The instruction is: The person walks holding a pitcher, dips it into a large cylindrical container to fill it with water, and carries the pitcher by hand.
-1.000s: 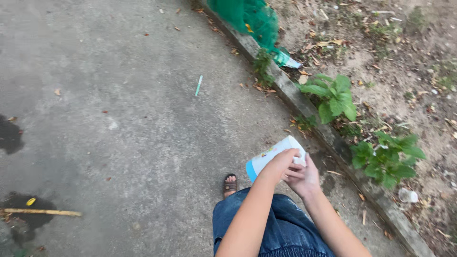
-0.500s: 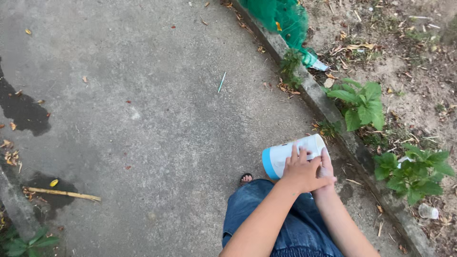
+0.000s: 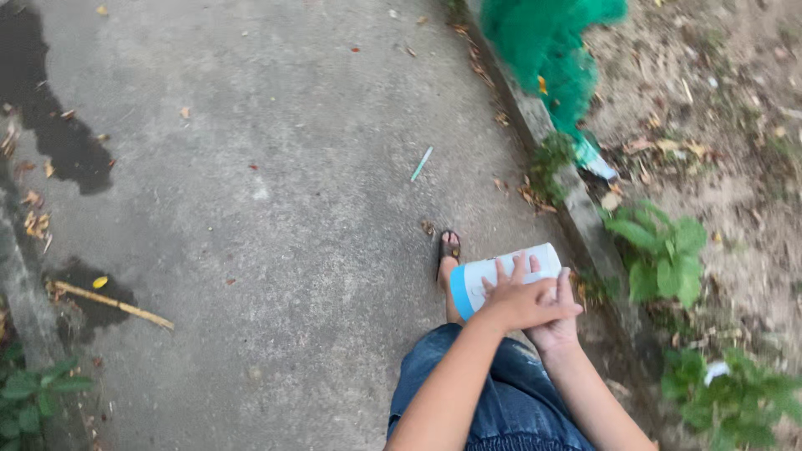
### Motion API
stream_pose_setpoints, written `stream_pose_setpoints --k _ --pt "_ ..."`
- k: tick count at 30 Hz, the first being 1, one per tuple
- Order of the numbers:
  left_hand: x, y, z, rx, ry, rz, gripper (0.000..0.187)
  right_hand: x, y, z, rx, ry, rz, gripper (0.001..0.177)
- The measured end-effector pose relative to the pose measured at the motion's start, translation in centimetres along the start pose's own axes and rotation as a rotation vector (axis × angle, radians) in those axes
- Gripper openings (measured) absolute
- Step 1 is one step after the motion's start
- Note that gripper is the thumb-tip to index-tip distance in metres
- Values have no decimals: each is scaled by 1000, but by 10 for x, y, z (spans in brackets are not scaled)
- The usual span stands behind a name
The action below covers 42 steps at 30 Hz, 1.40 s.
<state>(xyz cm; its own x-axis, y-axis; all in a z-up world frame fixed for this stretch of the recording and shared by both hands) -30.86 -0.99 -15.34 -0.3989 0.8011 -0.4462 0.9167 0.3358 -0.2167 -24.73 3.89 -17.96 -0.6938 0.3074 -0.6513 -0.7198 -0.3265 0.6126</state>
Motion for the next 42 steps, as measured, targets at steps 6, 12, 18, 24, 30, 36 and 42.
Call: stream_pose_setpoints --k 6,12,18,24,30,36,42 --pt "40 -56 27 -142 -79 -72 79 50 74 15 -202 94 201 74" --pt "43 -153 -2 -226 -32 -310 77 103 144 32 -491 212 433 80" --pt "44 -213 -5 -148 -283 -409 85 151 202 11 -523 388 479 77" --pt "30 -253 11 -156 -275 -633 86 180 228 -17 -443 533 573 33" --pt "62 -232 74 -11 -129 -800 66 255 183 -50 -550 503 243 31" --pt "112 -182 158 -650 -109 -740 80 332 87 -93 -575 499 56 30" --pt "127 -225 157 -593 -332 -396 92 373 84 -95 -609 574 -237 27"
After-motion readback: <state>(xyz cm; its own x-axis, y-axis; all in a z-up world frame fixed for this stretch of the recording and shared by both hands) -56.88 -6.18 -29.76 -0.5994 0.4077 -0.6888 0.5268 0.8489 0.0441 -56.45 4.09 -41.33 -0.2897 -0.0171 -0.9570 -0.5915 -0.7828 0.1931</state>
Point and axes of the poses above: each hand's wrist, its own x-axis towards the middle knuckle, its own y-axis out of the palm, z = x × y, the point moved 6 cm from there along x, towards the middle knuckle, and after that the axes turned 8 degrees about -x, right-handed, at the moved point
